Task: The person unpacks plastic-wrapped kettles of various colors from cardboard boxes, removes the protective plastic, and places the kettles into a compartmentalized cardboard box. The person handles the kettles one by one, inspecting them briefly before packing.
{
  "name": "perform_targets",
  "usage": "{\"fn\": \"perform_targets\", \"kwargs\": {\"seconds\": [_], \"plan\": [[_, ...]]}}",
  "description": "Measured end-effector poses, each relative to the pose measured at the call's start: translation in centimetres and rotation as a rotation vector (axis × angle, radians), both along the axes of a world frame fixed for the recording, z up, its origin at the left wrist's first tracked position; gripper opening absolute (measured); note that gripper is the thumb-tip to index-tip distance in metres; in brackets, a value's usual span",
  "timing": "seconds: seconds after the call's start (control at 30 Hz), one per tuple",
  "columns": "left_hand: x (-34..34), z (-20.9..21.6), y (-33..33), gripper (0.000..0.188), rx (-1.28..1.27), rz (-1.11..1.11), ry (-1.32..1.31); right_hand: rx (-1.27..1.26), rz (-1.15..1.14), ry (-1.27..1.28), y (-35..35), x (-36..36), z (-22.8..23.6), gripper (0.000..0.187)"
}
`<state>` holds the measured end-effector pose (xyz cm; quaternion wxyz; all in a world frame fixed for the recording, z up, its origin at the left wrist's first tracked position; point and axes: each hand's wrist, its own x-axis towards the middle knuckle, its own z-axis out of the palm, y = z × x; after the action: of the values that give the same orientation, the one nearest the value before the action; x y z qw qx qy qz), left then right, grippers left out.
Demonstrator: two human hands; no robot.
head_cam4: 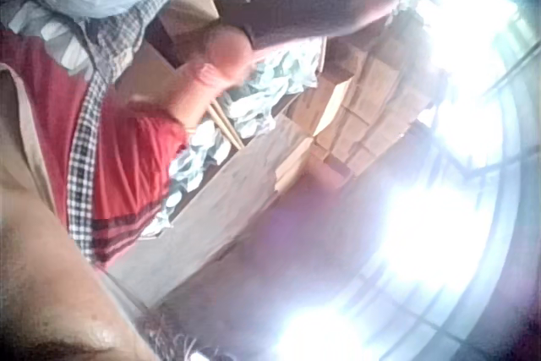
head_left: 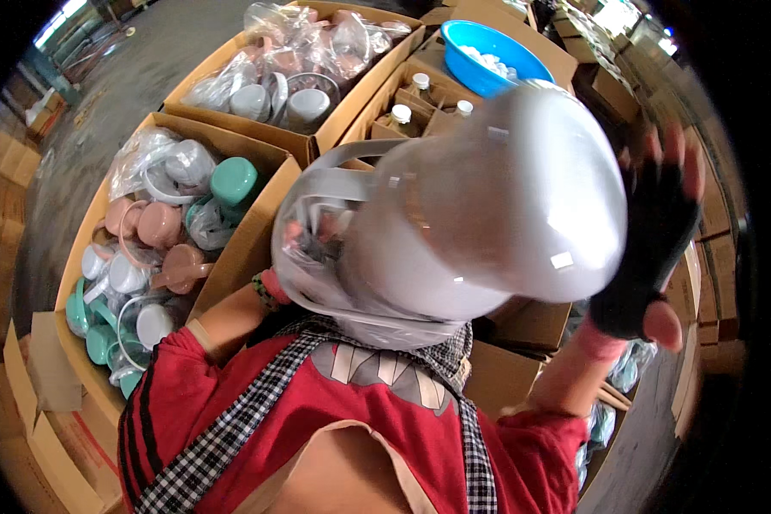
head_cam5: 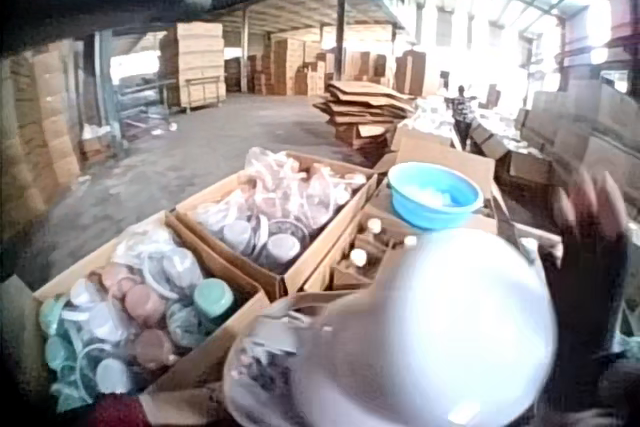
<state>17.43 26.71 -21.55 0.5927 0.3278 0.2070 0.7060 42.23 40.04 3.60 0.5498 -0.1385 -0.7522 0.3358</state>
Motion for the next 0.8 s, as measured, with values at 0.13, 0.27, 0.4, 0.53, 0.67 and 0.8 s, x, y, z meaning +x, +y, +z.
{"fn": "perform_targets", "kwargs": {"seconds": [0.13, 0.27, 0.4, 0.53, 0.67, 0.8], "plan": [[-0.8, -3.4, 1.6, 0.041, -0.155, 0.287, 0.534, 0.027, 0.209, -0.638, 2.3, 0.1, 3.6, 0.105], [3.4, 2.9, 3.0, 0.026, -0.291, 0.399, 0.393, 0.001, 0.109, -0.735, 5.2, 3.9, 0.4, 0.067], [4.7, 4.5, 3.4, 0.021, -0.192, 0.49, 0.759, -0.131, -0.046, -0.918, 5.9, 7.5, -1.6, 0.065], [4.1, 2.6, 3.3, 0.017, -0.189, 0.454, 0.756, -0.361, -0.065, -1.013, 4.3, 7.6, 0.3, 0.068], [4.0, -1.6, 2.5, 0.049, 0.091, 0.619, 1.061, -0.131, -0.047, -1.132, 4.6, 7.7, 1.2, 0.079], [4.1, -1.4, 1.3, 0.055, 0.03, 0.597, 1.217, 0.27, 0.039, -1.002, 3.0, 8.4, -0.7, 0.09]]}}
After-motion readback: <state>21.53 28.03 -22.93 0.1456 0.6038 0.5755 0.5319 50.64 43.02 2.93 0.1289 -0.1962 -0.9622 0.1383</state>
